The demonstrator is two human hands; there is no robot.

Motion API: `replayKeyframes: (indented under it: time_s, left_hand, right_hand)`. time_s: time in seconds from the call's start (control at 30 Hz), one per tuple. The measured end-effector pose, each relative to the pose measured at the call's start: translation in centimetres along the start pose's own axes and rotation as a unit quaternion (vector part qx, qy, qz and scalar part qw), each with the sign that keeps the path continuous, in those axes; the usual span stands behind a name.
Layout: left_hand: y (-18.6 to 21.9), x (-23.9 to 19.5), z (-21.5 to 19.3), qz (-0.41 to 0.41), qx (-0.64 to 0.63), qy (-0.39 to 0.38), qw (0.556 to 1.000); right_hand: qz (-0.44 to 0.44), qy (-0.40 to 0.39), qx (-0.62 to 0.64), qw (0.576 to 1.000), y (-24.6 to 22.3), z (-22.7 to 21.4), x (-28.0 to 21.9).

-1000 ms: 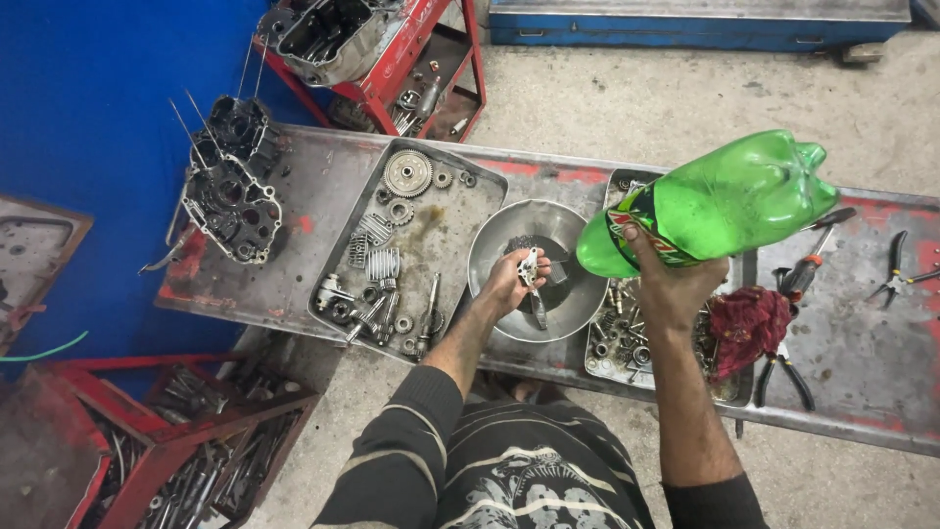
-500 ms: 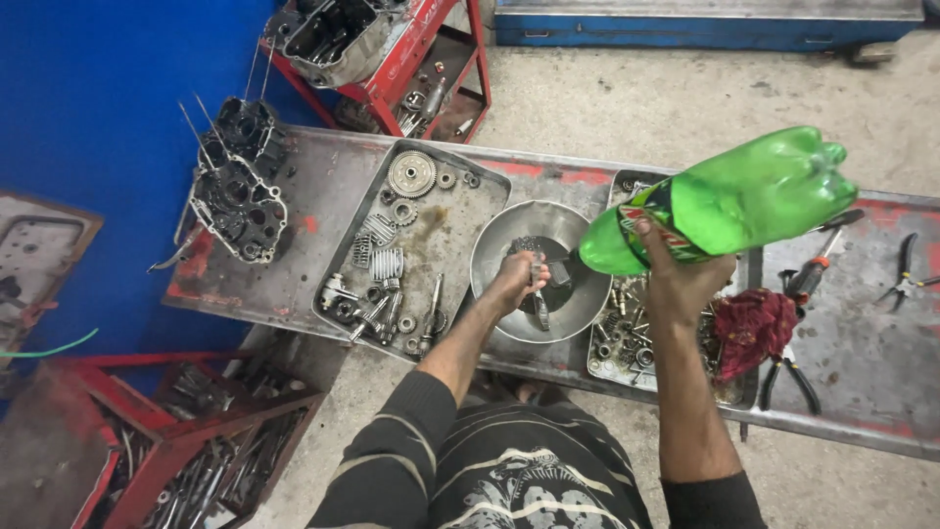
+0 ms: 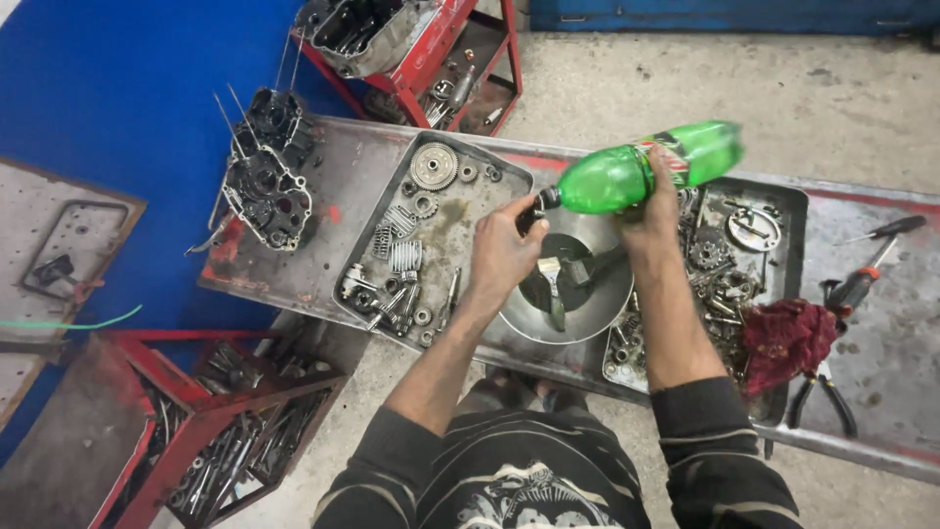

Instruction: Cleaning small engine components in a bowl using a solvent poured from a bottle

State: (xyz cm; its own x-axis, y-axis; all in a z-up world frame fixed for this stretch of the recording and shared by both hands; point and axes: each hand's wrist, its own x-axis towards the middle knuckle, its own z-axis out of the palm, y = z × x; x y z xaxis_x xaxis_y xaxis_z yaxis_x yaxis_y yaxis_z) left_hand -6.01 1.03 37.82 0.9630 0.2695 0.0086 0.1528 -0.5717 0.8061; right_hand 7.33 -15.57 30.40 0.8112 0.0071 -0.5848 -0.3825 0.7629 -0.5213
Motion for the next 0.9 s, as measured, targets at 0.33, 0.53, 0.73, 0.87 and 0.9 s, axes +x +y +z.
replayKeyframes:
  time_s: [0.33, 0.53, 0.73, 0.87, 0.9]
  left_hand:
    - [1.6, 1.1, -1.1, 0.069, 0.044, -0.016, 0.997]
    - [2.3, 1.0, -1.7, 0.100, 0.055, -0.036, 0.993]
    - [6.8, 0.0, -4.5, 0.162, -0.008, -0.018, 0.987]
    - [8.9, -0.1, -6.1, 0.235, -0.060, 0.026, 0.970]
    - [9.4, -0.2, -6.5, 0.255, -0.079, 0.048, 0.962]
  right_hand:
    - [0.201, 0.036, 0.217, 0.955, 5.8, -1.2, 5.9]
    - [0.191, 0.074, 0.310, 0.928, 4.6, -2.0, 7.3]
    - [0.233, 0.064, 0.271, 0.932, 2.9, -1.2, 6.0]
    - [0.231, 0.048, 0.230, 0.944, 2.1, -1.1, 1.6]
    - [0.217, 0.034, 0.196, 0.956, 1.7, -0.5, -0.6]
